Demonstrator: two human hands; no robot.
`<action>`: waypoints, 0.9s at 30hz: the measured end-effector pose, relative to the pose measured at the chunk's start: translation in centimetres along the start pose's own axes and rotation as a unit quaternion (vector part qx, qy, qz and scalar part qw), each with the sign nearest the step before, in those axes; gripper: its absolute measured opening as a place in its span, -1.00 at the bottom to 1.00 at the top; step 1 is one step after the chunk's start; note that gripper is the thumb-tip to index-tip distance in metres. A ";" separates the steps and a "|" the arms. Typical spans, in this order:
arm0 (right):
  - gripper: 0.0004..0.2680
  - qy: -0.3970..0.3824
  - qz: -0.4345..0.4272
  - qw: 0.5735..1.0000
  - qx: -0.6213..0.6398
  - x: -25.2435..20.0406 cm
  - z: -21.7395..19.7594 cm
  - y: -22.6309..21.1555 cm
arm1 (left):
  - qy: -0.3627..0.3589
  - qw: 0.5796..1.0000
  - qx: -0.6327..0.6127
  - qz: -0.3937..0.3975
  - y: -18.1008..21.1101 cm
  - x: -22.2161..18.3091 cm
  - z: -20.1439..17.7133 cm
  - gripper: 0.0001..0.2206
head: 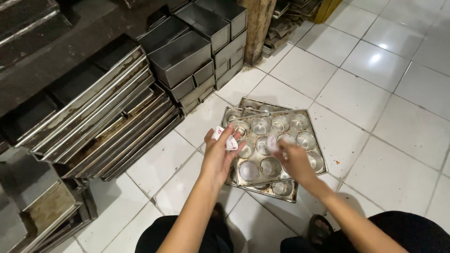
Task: Placing paper cupcake liners into a metal baking tray
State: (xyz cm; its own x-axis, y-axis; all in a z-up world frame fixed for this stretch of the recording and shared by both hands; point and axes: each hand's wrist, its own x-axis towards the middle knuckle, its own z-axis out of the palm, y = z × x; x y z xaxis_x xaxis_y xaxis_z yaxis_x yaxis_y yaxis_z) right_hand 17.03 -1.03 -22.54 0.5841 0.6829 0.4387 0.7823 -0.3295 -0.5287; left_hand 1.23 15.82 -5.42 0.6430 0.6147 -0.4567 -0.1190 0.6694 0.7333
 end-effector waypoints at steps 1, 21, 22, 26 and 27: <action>-0.86 0.000 0.000 1.000 0.001 -1.5 1.3 0.5 | 0.001 1.000 0.000 0.000 0.0 0.0 -0.2 -0.04; -0.55 -0.346 -0.050 0.918 -0.185 -9.1 8.2 6.5 | -0.133 0.986 -0.009 -0.100 -1.9 0.6 0.8 -0.28; -0.55 -0.343 -0.049 0.920 -0.185 -7.6 6.4 4.4 | -0.136 0.986 -0.007 -0.098 -1.8 0.3 1.1 -0.28; -0.88 -0.037 -0.006 0.998 -0.053 -1.2 0.0 -0.6 | -0.187 0.978 0.007 -0.091 -1.3 -0.9 1.7 -0.39; -0.92 0.072 0.051 0.985 0.146 0.4 -1.4 -0.9 | -0.207 0.975 0.028 -0.081 -1.1 -1.1 1.7 -0.31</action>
State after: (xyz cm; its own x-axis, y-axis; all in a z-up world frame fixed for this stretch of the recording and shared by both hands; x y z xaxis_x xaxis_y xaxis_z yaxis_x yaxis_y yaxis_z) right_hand 16.86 -1.32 -20.88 0.6973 0.5492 0.4605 0.6349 -0.1751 -0.7525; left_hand 1.95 13.73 -4.85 0.9014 0.2748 -0.3345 0.0429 0.7122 0.7006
